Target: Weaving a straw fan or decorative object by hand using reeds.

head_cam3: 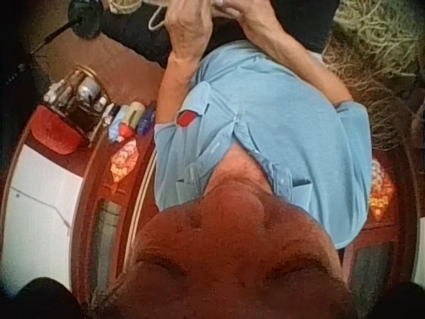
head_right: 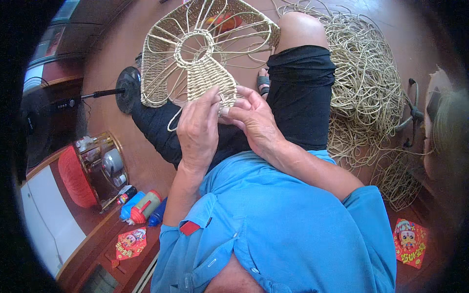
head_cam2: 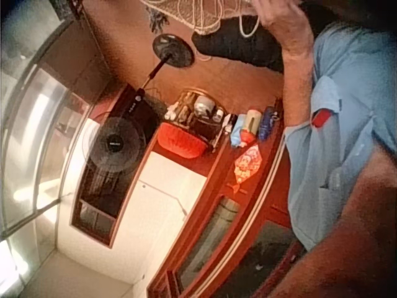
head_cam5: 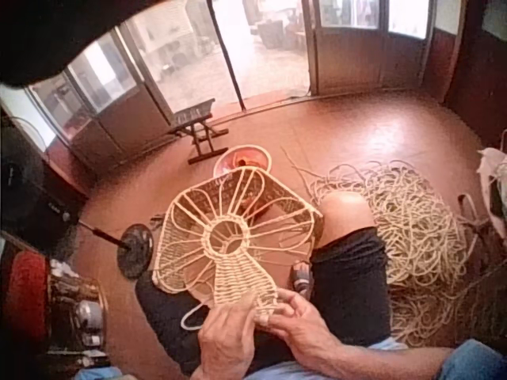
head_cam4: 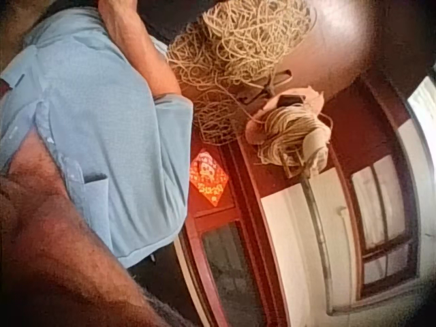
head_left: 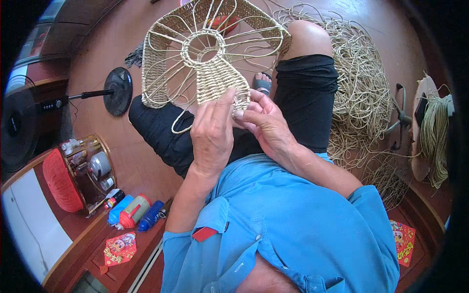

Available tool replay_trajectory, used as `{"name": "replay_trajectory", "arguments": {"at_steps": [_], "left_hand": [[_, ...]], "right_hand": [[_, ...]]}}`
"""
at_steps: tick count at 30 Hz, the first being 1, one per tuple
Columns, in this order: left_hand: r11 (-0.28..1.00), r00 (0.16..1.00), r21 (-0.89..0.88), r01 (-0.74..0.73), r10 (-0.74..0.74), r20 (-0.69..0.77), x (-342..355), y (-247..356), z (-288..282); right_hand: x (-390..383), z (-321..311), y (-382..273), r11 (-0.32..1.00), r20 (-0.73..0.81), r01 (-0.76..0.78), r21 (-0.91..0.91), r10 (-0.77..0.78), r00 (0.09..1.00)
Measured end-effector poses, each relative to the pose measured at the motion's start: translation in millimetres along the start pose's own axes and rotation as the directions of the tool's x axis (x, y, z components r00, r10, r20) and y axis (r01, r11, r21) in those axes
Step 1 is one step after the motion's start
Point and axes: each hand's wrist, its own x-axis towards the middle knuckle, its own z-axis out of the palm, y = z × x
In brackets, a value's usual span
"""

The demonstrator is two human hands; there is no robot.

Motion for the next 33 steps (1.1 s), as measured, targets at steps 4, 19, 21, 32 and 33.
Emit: {"name": "replay_trajectory", "arguments": {"at_steps": [4, 19, 21, 32, 33], "left_hand": [[0.979, 0.989, -0.146, 0.145, -0.142, 0.032, 10.5, 0.9, -5.1], [0.982, 0.982, -0.143, -0.126, 0.144, 0.125, 39.8, 20.8, 11.3], [0.925, 0.978, -0.34, -0.168, 0.2, 0.061, 39.7, 46.1, 23.6], [0.688, 0.923, -0.683, -0.244, 0.38, 0.054, 58.2, 94.4, 50.0], [0.728, 0.927, -0.624, -0.284, 0.374, 0.014, 57.7, 90.7, 42.3]], "right_hand": [[-0.1, 0.3, 0.2, 0.99, -0.045, 0.067, -0.123, -0.073, 0.996], [9.0, -5.2, 7.3, 0.937, 0.01, 0.268, -0.223, -0.272, 0.962], [7.6, -5.2, 8.0, 0.925, 0.04, 0.264, -0.274, -0.264, 0.964], [15.2, -27.1, -2.1, 0.16, 0.387, 0.537, -0.828, -0.53, 0.754], [17.8, -28.9, -3.3, 0.213, 0.336, 0.483, -0.849, -0.489, 0.805]]}}
